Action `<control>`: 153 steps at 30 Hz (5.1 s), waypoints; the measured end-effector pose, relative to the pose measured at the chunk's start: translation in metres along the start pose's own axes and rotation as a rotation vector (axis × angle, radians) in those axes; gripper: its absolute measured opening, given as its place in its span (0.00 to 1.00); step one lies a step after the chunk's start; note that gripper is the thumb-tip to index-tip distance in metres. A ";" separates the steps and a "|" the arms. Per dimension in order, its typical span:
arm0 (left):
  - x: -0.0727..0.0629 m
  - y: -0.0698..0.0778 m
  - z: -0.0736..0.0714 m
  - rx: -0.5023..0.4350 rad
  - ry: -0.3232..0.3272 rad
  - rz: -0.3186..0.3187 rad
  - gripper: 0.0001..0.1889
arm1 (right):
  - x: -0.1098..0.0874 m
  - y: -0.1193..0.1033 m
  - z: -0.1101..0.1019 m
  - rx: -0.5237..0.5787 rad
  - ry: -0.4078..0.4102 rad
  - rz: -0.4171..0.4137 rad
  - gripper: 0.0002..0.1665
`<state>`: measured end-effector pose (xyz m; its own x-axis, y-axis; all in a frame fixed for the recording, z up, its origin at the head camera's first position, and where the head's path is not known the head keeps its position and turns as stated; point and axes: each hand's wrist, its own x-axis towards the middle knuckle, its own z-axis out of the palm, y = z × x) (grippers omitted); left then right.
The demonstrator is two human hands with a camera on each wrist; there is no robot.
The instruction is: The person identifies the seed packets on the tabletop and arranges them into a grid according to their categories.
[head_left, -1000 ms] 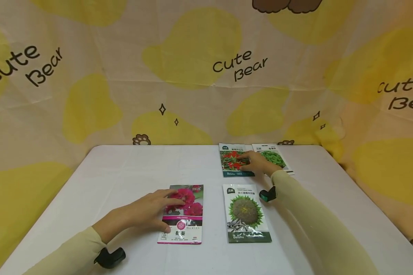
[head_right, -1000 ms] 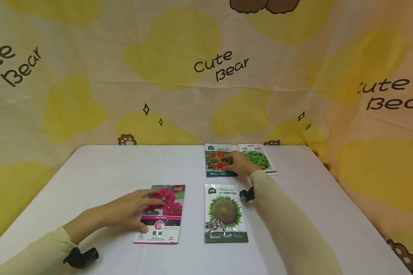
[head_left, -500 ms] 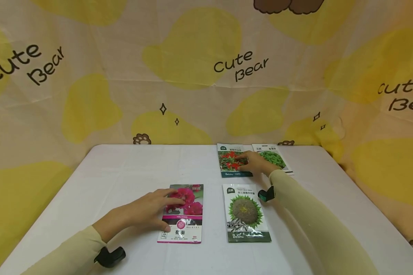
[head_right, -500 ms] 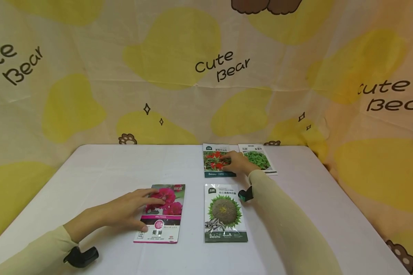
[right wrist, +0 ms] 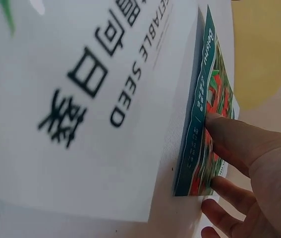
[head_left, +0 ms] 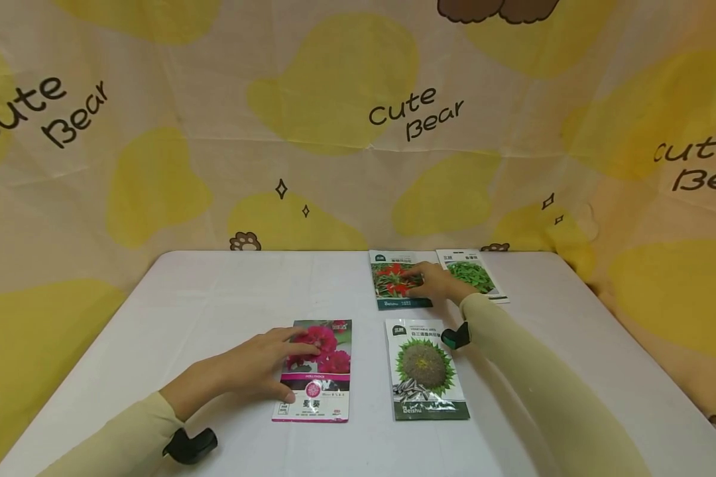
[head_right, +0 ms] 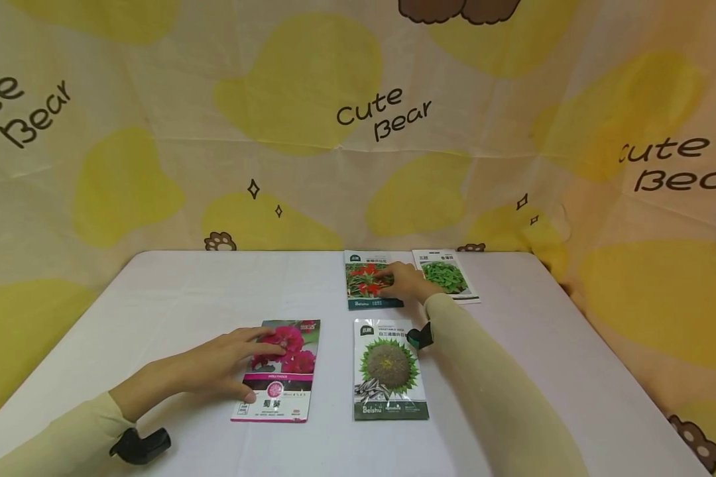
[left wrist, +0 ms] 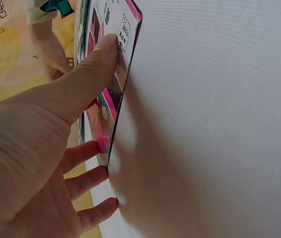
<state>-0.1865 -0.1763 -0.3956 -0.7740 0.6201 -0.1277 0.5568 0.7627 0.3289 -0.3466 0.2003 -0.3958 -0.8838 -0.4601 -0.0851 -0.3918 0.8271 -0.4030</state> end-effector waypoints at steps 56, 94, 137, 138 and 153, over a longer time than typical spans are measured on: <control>0.001 0.001 0.001 0.014 -0.003 -0.019 0.42 | 0.024 -0.050 0.014 -0.032 -0.075 -0.002 0.31; 0.002 0.000 0.001 0.009 -0.014 -0.023 0.41 | 0.041 -0.089 0.027 -0.097 -0.116 0.007 0.34; 0.001 -0.002 0.001 -0.007 -0.019 -0.017 0.42 | 0.057 -0.120 0.045 -0.133 -0.089 0.019 0.34; 0.001 -0.002 0.001 -0.007 -0.018 -0.014 0.42 | 0.058 -0.121 0.045 -0.133 -0.089 0.021 0.35; 0.000 0.000 -0.001 -0.019 -0.019 -0.017 0.43 | 0.056 -0.126 0.045 -0.120 -0.090 0.026 0.35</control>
<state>-0.1866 -0.1760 -0.3947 -0.7773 0.6108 -0.1508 0.5379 0.7695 0.3444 -0.3351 0.0559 -0.3905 -0.8695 -0.4608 -0.1778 -0.4018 0.8693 -0.2880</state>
